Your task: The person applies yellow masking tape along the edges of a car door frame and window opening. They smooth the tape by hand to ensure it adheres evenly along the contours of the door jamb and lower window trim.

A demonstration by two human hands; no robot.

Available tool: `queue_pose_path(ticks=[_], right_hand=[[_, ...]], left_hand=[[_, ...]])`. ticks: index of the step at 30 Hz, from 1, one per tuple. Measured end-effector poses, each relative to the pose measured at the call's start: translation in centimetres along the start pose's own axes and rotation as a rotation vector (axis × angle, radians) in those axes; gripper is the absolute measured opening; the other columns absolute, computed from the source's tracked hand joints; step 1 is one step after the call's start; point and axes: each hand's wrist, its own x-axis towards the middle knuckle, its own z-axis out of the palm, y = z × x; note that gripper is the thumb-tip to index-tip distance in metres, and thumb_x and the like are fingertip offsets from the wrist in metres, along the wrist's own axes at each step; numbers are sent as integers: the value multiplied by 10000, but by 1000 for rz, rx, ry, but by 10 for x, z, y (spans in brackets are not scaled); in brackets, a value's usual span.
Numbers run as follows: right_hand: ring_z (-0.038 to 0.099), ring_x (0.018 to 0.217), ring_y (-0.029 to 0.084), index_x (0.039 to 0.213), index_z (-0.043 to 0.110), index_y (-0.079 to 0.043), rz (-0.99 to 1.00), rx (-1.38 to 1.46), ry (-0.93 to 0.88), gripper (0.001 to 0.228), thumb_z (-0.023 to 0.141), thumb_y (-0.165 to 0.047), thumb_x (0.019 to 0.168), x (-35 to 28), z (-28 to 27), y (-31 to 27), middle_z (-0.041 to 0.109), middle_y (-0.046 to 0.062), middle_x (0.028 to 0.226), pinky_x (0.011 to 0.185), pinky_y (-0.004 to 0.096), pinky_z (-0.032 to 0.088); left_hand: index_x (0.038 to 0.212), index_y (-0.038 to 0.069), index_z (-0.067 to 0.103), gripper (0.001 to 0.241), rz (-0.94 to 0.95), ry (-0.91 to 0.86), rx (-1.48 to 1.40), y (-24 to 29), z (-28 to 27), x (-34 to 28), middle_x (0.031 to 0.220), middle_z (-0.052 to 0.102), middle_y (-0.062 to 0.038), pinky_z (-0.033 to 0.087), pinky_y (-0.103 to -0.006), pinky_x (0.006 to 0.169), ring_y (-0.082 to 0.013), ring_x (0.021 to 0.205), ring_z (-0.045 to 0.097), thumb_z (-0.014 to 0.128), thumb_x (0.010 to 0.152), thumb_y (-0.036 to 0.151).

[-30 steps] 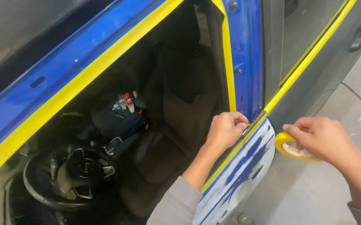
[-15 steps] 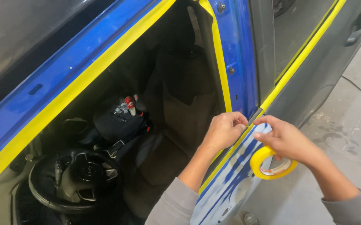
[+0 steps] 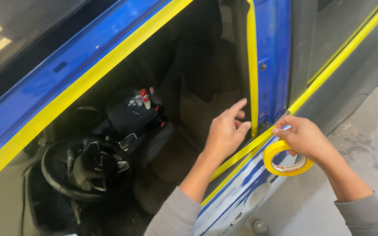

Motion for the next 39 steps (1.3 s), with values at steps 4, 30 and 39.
queue_pose_path(ticks=[4,30,39], right_hand=[[552,466,266,1046,770,16,-28,-39,30,170,693,-111,963,13,9,5,696,199,755,481,339,456],[525,485,259,1075,801,38,37,-81,98,204,706,-123,994,17,15,1,679,224,725,507,338,439],[529,497,257,1066,811,33,38,-64,122,205,718,-125,975,8,16,-3,691,214,737,503,337,443]], left_hand=[[1244,13,712,411,19,-129,98,-40,-30,-32,908,795,-98,616,-275,687,-205,708,762,707,847,118],[1345,37,641,532,-336,-222,49,-71,-25,-73,938,790,-148,632,-294,754,-235,744,791,799,848,143],[1351,-6,611,726,-196,-152,223,-94,-2,-52,1030,751,-159,623,-357,747,-267,815,764,869,751,310]])
